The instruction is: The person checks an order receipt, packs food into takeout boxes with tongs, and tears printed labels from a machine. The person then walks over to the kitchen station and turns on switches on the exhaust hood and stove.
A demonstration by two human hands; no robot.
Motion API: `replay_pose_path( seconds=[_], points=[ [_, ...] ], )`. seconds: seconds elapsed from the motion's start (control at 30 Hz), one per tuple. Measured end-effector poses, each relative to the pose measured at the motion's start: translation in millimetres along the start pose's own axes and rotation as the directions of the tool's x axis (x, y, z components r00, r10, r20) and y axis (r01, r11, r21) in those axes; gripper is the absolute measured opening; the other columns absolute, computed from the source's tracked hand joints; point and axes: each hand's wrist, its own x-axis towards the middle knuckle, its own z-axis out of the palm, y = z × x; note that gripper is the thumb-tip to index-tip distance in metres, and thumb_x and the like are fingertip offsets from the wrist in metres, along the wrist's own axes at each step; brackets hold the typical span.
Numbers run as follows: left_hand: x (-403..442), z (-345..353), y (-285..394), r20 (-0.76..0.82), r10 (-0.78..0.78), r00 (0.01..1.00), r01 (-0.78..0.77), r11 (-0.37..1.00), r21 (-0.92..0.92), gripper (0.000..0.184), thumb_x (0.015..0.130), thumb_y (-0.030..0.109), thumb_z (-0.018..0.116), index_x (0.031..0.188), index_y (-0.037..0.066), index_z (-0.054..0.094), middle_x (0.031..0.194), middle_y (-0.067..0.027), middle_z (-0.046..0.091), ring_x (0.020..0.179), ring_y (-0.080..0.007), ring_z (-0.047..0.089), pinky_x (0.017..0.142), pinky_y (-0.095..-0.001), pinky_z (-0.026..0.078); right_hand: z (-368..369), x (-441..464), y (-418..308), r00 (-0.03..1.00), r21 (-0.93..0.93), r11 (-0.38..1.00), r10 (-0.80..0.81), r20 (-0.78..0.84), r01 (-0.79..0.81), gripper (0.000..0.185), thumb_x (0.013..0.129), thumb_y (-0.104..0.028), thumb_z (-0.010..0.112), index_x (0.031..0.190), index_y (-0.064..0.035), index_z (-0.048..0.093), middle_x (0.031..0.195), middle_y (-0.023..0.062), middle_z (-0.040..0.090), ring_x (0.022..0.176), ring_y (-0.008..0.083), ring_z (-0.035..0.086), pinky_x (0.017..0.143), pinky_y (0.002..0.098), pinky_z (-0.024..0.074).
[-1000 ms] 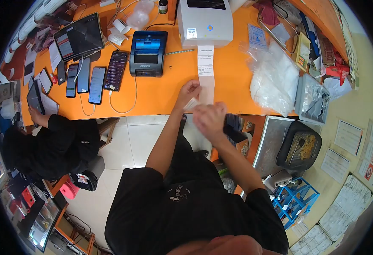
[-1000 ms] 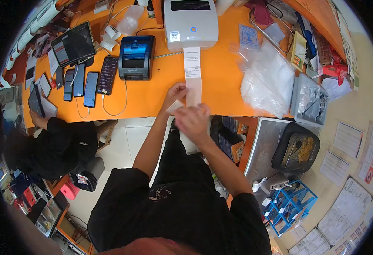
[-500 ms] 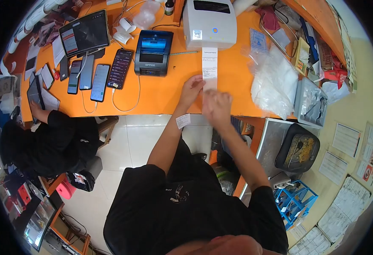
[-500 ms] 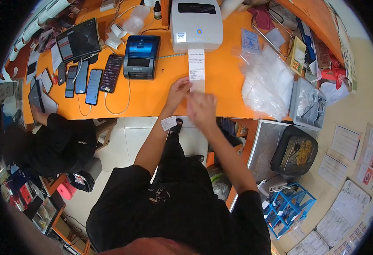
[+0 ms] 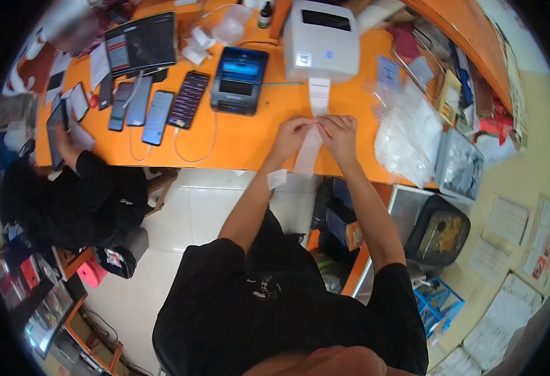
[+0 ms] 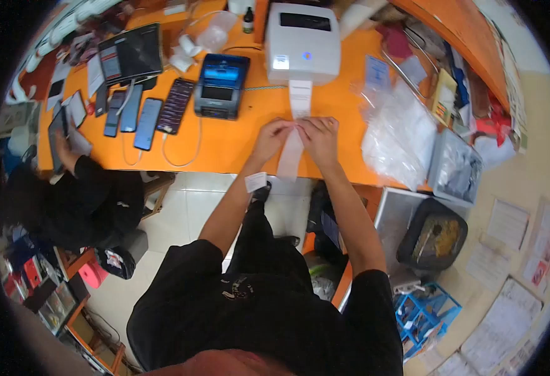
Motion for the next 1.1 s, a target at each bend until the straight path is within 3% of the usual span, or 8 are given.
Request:
replay_pose_path(
  seconds=[0.13, 0.33, 0.43, 0.47, 0.57, 0.67, 0.87, 1.1],
  points=[
    [0, 1, 1, -0.028, 0.014, 0.999, -0.009, 0.987, 0.161, 0.015, 0.092, 0.002, 0.065, 0.105, 0.000, 0.072, 0.090, -0.0048, 0.065, 0.084, -0.0113, 0.062, 0.076, -0.0246, 0.051, 2, 0, 5, 0.999, 0.002, 1.000, -0.008, -0.037, 0.008, 0.013, 0.080, -0.014, 0.075, 0.093, -0.0108, 0.072, 0.095, 0.0035, 0.072, 0.090, 0.0207, 0.065, 0.089, 0.0386, 0.0402],
    [-4, -5, -1, -0.211, -0.051, 0.976, 0.038, 0.997, -0.065, 0.021, 0.095, 0.004, 0.061, 0.114, 0.002, 0.067, 0.094, -0.0016, 0.065, 0.088, -0.0095, 0.061, 0.080, -0.0235, 0.050, -35, -1, -29, 0.899, 0.118, 0.958, 0.285, -0.334, -0.260, 0.015, 0.078, -0.009, 0.074, 0.091, -0.0097, 0.067, 0.093, 0.0049, 0.068, 0.090, 0.0248, 0.060, 0.087, 0.0398, 0.0391],
    [-16, -16, 11, -0.342, -0.184, 0.922, 0.052, 0.932, -0.360, 0.026, 0.098, 0.008, 0.056, 0.124, 0.006, 0.062, 0.100, -0.0017, 0.063, 0.092, -0.0112, 0.061, 0.083, -0.0255, 0.051, -53, -26, -78, 0.976, -0.042, 0.999, -0.035, -0.213, 0.026, 0.017, 0.074, -0.008, 0.075, 0.087, -0.0103, 0.064, 0.091, 0.0042, 0.064, 0.087, 0.0245, 0.057, 0.086, 0.0416, 0.0370],
    [-20, -19, 21, -0.378, -0.254, 0.890, 0.048, 0.878, -0.476, 0.028, 0.099, 0.009, 0.054, 0.127, 0.007, 0.060, 0.102, -0.0019, 0.062, 0.094, -0.0120, 0.062, 0.084, -0.0263, 0.051, -56, -36, -89, 0.975, -0.032, 0.999, -0.007, -0.222, 0.000, 0.017, 0.073, -0.008, 0.074, 0.086, -0.0107, 0.063, 0.090, 0.0040, 0.063, 0.086, 0.0244, 0.056, 0.085, 0.0419, 0.0362],
    [-36, -25, 52, -0.422, -0.306, 0.853, 0.067, 0.867, -0.493, 0.028, 0.101, 0.012, 0.050, 0.128, 0.009, 0.058, 0.104, -0.0029, 0.061, 0.093, -0.0139, 0.062, 0.084, -0.0280, 0.052, -66, -56, -122, 0.977, 0.017, 0.999, 0.034, -0.211, -0.031, 0.018, 0.070, -0.007, 0.073, 0.083, -0.0117, 0.062, 0.086, 0.0035, 0.060, 0.083, 0.0242, 0.054, 0.084, 0.0425, 0.0341],
    [-49, -37, 43, -0.534, -0.221, 0.816, -0.012, 0.917, -0.398, 0.025, 0.102, 0.012, 0.047, 0.124, 0.009, 0.058, 0.103, -0.0040, 0.061, 0.092, -0.0140, 0.062, 0.080, -0.0278, 0.052, -83, -85, -166, 0.996, 0.067, 0.998, 0.026, -0.080, -0.021, 0.018, 0.068, -0.008, 0.073, 0.081, -0.0124, 0.060, 0.081, 0.0034, 0.056, 0.080, 0.0241, 0.053, 0.082, 0.0417, 0.0327],
    [-87, -62, 62, -0.779, 0.038, 0.625, -0.220, 0.967, -0.129, 0.021, 0.103, 0.013, 0.046, 0.120, 0.007, 0.057, 0.104, -0.0047, 0.061, 0.091, -0.0149, 0.062, 0.074, -0.0275, 0.050, -79, -155, -225, 0.985, 0.192, 0.967, 0.161, 0.062, -0.170, 0.015, 0.070, -0.010, 0.072, 0.077, -0.0133, 0.059, 0.080, 0.0029, 0.057, 0.079, 0.0246, 0.056, 0.082, 0.0428, 0.0337],
    [-166, -73, 93, -0.832, 0.210, 0.514, -0.320, 0.946, 0.041, 0.021, 0.103, 0.015, 0.048, 0.118, 0.005, 0.058, 0.103, -0.0050, 0.064, 0.088, -0.0142, 0.063, 0.074, -0.0265, 0.049, -107, -211, -283, 0.985, 0.350, 0.937, -0.069, 0.159, 0.009, 0.019, 0.076, -0.017, 0.071, 0.095, -0.0152, 0.069, 0.085, 0.0019, 0.060, 0.081, 0.0227, 0.058, 0.084, 0.0425, 0.0344]
  ],
)
